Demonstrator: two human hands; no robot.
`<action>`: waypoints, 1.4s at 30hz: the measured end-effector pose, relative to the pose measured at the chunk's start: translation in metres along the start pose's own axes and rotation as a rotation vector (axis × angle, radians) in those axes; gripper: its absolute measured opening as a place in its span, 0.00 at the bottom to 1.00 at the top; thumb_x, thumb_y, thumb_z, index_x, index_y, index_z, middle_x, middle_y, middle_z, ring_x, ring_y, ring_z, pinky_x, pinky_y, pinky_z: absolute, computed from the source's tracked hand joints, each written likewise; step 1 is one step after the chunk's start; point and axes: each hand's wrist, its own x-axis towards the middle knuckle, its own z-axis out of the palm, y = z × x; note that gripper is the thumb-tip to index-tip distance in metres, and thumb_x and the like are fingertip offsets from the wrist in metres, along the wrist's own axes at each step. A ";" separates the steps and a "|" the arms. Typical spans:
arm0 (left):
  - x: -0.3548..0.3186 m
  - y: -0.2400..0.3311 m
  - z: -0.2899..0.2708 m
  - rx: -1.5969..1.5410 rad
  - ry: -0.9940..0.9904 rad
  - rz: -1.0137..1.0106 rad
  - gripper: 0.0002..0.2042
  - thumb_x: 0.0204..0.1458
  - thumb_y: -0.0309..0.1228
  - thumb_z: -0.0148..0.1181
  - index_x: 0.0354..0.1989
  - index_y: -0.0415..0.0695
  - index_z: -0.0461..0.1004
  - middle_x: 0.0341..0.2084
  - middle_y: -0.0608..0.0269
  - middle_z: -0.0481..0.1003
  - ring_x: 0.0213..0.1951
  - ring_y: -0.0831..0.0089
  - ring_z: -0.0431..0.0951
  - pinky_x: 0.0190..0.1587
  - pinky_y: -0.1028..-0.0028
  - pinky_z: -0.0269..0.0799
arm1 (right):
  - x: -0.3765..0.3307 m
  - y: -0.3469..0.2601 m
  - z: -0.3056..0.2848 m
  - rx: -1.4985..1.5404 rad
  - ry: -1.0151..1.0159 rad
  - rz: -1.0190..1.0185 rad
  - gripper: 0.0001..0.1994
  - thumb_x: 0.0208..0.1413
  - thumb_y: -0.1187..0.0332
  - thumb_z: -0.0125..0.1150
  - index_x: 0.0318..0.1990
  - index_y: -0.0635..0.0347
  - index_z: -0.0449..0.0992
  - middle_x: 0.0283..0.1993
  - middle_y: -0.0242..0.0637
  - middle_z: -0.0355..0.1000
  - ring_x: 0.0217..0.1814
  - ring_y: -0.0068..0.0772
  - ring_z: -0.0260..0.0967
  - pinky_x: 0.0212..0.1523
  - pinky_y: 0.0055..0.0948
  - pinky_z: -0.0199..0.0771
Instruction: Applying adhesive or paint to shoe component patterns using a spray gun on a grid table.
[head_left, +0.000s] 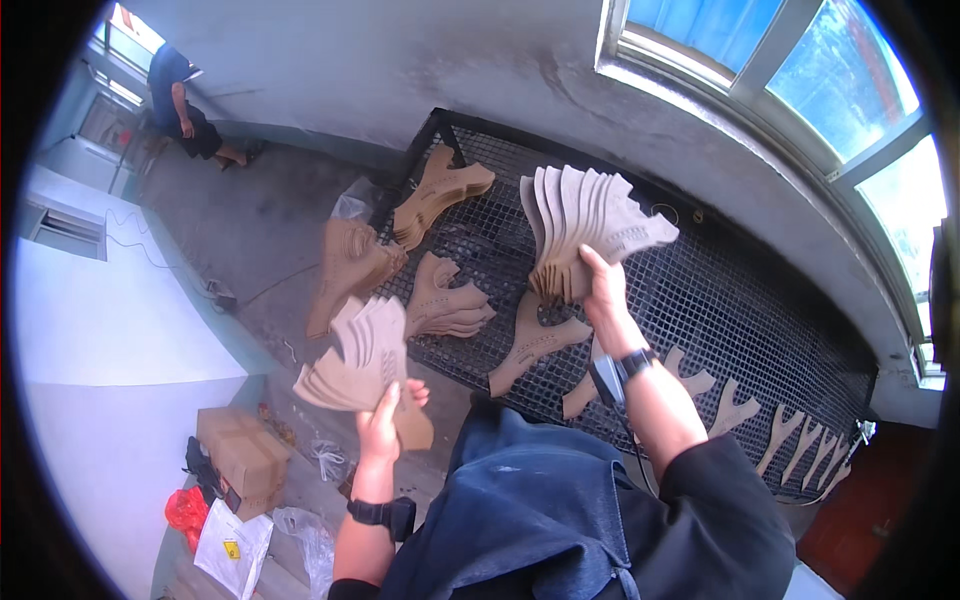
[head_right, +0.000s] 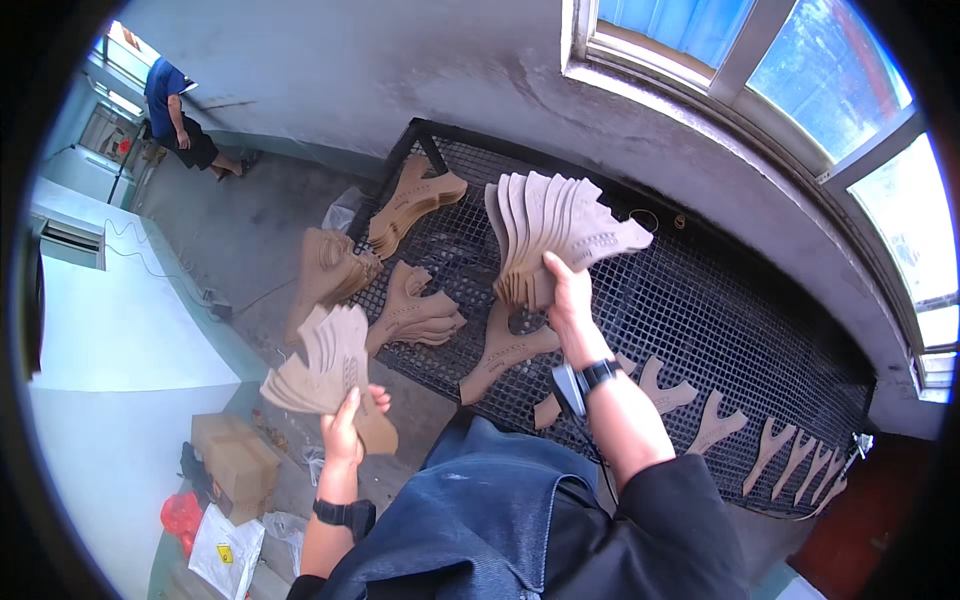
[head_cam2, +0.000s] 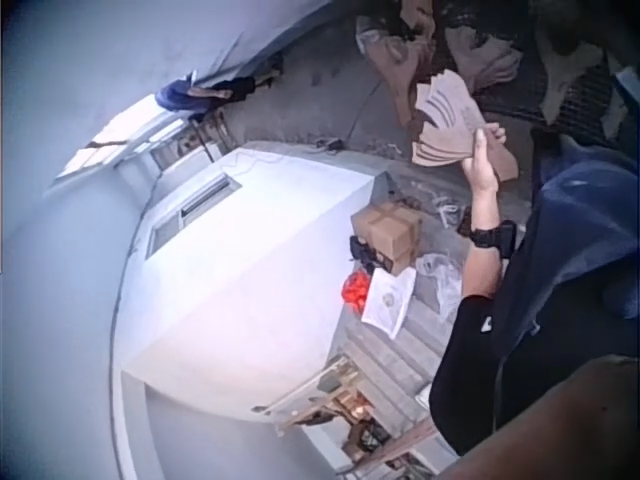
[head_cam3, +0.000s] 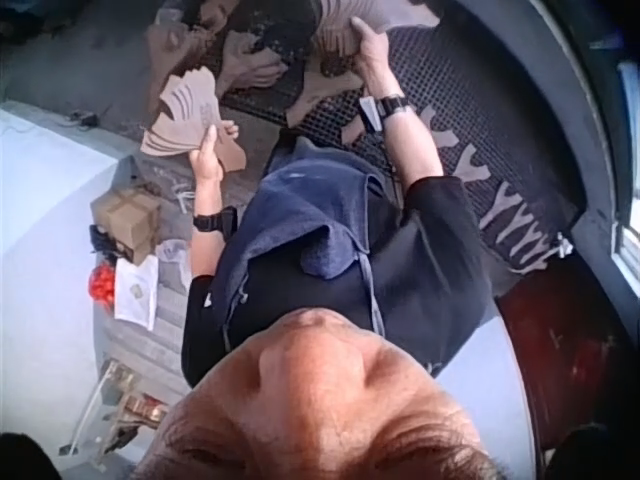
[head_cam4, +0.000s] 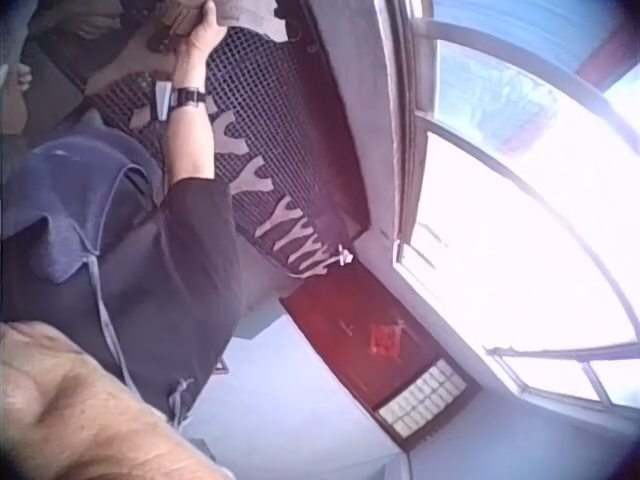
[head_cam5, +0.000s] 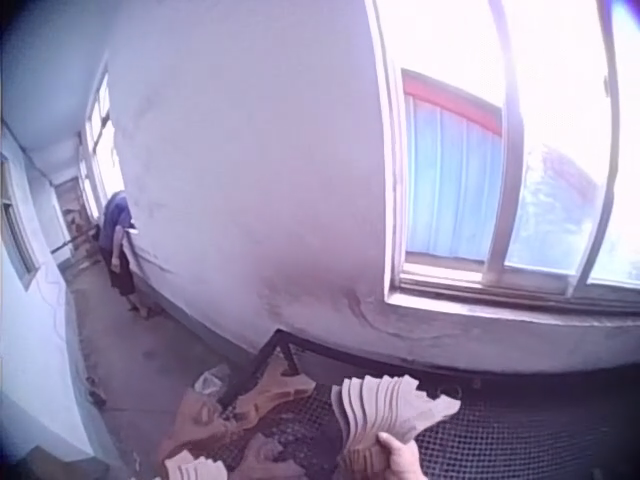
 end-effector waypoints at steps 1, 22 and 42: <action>-0.007 -0.007 -0.012 0.004 0.059 -0.017 0.15 0.69 0.31 0.52 0.48 0.27 0.76 0.42 0.47 0.81 0.42 0.60 0.84 0.48 0.62 0.82 | 0.024 0.014 -0.004 -0.055 0.050 -0.017 0.23 0.57 0.75 0.67 0.60 0.67 0.73 0.56 0.41 0.77 0.58 0.36 0.75 0.62 0.36 0.74; -0.145 -0.152 -0.162 0.045 0.574 -0.402 0.18 0.67 0.31 0.50 0.57 0.30 0.63 0.41 0.43 0.79 0.39 0.56 0.82 0.43 0.57 0.83 | 0.060 -0.055 -0.153 -0.147 0.432 -0.242 0.19 0.55 0.77 0.68 0.55 0.69 0.77 0.52 0.40 0.79 0.53 0.36 0.77 0.59 0.34 0.74; -0.195 -0.175 -0.107 0.055 0.617 -0.412 0.19 0.65 0.34 0.53 0.52 0.26 0.69 0.39 0.42 0.79 0.38 0.55 0.82 0.42 0.56 0.81 | 0.030 -0.161 -0.344 -0.634 0.657 -0.380 0.20 0.53 0.68 0.71 0.51 0.70 0.80 0.51 0.46 0.81 0.53 0.39 0.79 0.57 0.36 0.75</action>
